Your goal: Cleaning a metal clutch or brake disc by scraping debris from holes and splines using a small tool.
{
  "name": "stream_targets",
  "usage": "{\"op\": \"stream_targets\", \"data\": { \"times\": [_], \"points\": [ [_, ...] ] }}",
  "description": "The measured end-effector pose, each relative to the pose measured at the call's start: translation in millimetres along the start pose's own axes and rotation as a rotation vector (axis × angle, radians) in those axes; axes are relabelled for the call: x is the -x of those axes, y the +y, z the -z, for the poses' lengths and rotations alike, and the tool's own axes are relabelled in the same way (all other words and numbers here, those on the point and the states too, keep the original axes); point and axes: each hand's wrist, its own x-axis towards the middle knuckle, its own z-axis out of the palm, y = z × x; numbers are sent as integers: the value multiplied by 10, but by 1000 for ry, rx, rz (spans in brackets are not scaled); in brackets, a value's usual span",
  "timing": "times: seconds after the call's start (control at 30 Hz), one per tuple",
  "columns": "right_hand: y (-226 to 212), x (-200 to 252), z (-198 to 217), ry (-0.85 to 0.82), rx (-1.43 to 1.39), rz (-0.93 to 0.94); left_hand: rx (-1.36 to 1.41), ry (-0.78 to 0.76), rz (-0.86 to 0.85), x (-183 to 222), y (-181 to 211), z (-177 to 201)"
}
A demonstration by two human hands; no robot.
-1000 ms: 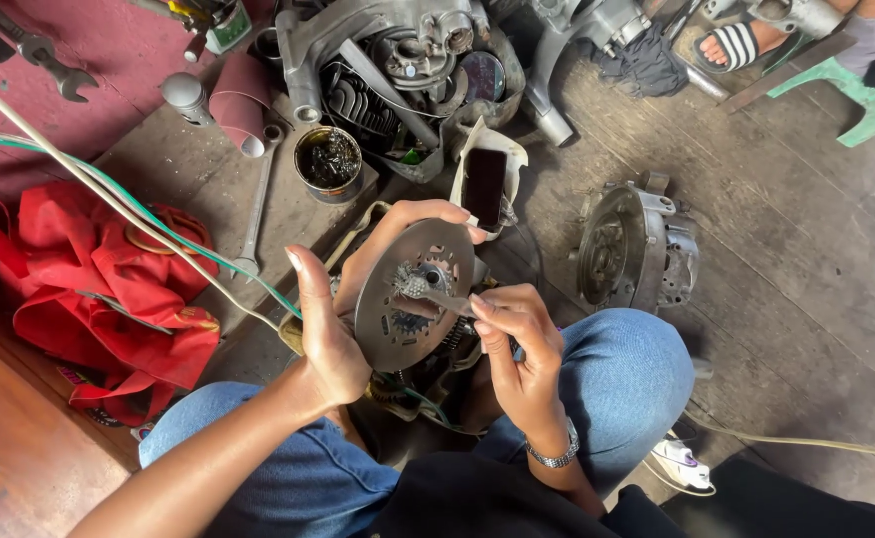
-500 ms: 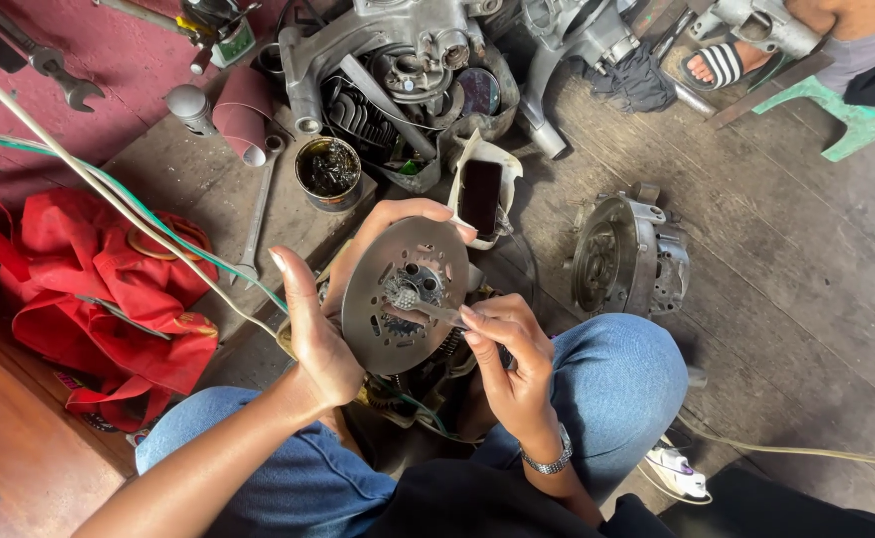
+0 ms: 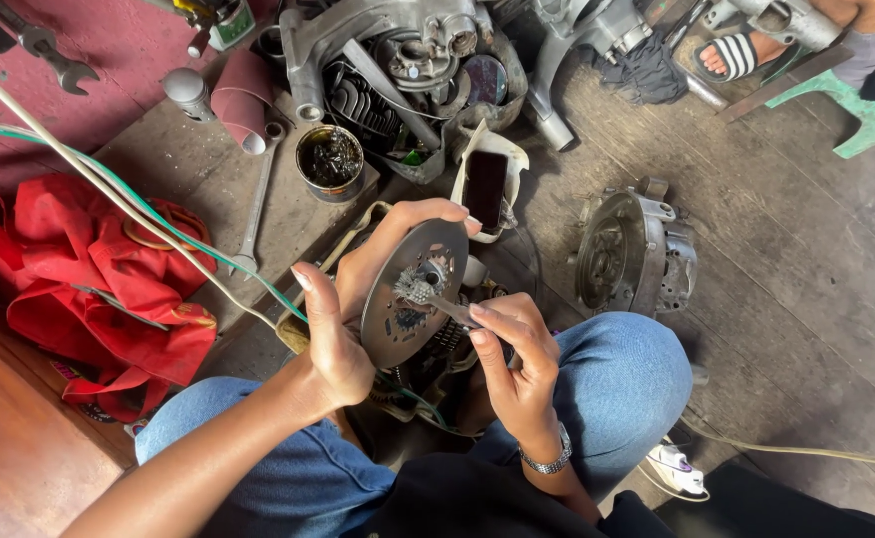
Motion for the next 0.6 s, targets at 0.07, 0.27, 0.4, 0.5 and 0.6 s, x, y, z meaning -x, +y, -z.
{"op": "stream_targets", "data": {
  "times": [0.07,0.27,0.4,0.5,0.6],
  "points": [
    [6,0,-13,-5,0,-7,-16,3,3,-13,-17,22],
    [55,-30,-47,-13,7,2,-44,-32,7,-65,-55,99],
    [97,-28,-76,-11,-10,-14,23,-34,29,-102,-73,123],
    [152,5,-90,-11,-15,-35,20,-48,43,-111,-62,160],
    [149,-15,-103,-13,3,-49,47,-59,58,-118,-38,181]
  ]
}}
